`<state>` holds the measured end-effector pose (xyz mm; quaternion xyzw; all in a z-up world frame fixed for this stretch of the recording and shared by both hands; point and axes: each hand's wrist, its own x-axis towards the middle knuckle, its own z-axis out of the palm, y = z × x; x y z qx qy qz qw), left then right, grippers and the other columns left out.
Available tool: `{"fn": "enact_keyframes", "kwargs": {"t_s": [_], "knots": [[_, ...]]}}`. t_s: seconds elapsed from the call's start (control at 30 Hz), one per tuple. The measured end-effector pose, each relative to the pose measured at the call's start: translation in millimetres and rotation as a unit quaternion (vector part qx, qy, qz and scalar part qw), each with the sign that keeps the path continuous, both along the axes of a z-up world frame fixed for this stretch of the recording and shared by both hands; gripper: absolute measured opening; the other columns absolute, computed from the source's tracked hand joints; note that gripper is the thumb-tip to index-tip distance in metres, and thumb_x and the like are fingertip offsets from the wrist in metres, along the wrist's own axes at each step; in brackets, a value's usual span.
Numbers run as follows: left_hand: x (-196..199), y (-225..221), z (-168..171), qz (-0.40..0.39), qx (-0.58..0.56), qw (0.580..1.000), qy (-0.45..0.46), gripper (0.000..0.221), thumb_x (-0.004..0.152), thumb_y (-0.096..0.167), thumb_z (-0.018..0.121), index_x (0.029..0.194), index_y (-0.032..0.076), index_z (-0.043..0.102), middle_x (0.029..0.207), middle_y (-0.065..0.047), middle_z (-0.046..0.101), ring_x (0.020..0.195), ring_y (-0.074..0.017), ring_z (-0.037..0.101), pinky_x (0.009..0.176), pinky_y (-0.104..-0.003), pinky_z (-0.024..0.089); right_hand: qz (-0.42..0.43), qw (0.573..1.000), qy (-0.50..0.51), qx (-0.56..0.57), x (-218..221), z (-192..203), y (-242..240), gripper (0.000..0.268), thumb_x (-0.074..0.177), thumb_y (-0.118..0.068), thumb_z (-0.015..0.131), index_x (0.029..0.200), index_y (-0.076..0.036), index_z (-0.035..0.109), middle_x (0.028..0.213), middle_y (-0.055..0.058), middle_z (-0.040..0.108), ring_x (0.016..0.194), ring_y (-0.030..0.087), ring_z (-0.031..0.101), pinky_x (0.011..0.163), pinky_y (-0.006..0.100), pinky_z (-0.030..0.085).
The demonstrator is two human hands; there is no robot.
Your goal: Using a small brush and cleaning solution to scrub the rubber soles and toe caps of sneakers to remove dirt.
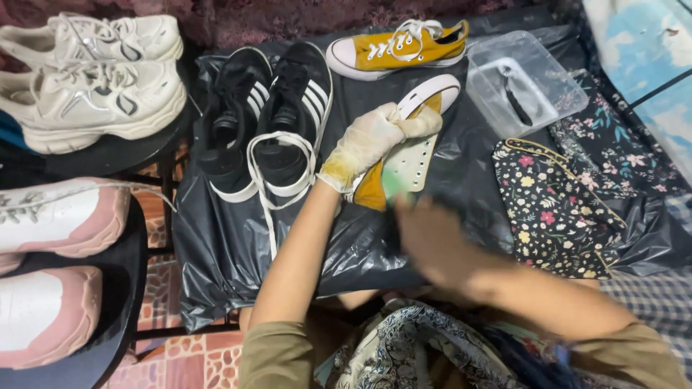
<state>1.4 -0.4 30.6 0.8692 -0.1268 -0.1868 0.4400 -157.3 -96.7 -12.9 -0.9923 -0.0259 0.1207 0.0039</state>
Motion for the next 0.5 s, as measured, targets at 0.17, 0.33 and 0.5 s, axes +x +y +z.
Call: {"fn": "enact_keyframes", "kwargs": {"t_s": [0.17, 0.33, 0.5], "knots": [[-12, 6, 14, -0.006, -0.049, 0.998, 0.036, 0.036, 0.071, 0.055, 0.070, 0.082, 0.021, 0.065, 0.096, -0.010, 0.074, 0.100, -0.0263, 0.072, 0.092, -0.034, 0.053, -0.028, 0.989, -0.134, -0.051, 56, -56, -57, 0.021, 0.098, -0.021, 0.046, 0.111, -0.019, 0.062, 0.081, 0.010, 0.066, 0.071, 0.036, 0.075, 0.062, 0.051, 0.058], [-7, 1, 12, 0.001, 0.001, 1.000, 0.015, 0.028, 0.074, 0.054, 0.067, 0.083, 0.027, 0.066, 0.093, -0.006, 0.074, 0.096, -0.0244, 0.074, 0.087, -0.035, 0.057, 0.036, 0.953, -0.289, -0.087, 16, -41, -43, 0.016, 0.098, -0.030, 0.056, 0.093, -0.021, 0.068, 0.069, 0.004, 0.065, 0.065, 0.027, 0.074, 0.057, 0.040, 0.058], [4, 1, -5, 0.005, -0.046, 0.999, 0.027, 0.039, 0.067, 0.061, 0.073, 0.075, 0.023, 0.064, 0.082, -0.007, 0.071, 0.087, -0.0237, 0.073, 0.084, -0.032, 0.053, 0.023, 0.797, -0.555, -0.236, 68, -77, -91, 0.043, 0.101, -0.049, 0.060, 0.064, -0.028, 0.057, 0.053, -0.004, 0.050, 0.045, 0.017, 0.056, 0.047, 0.032, 0.042]]}}
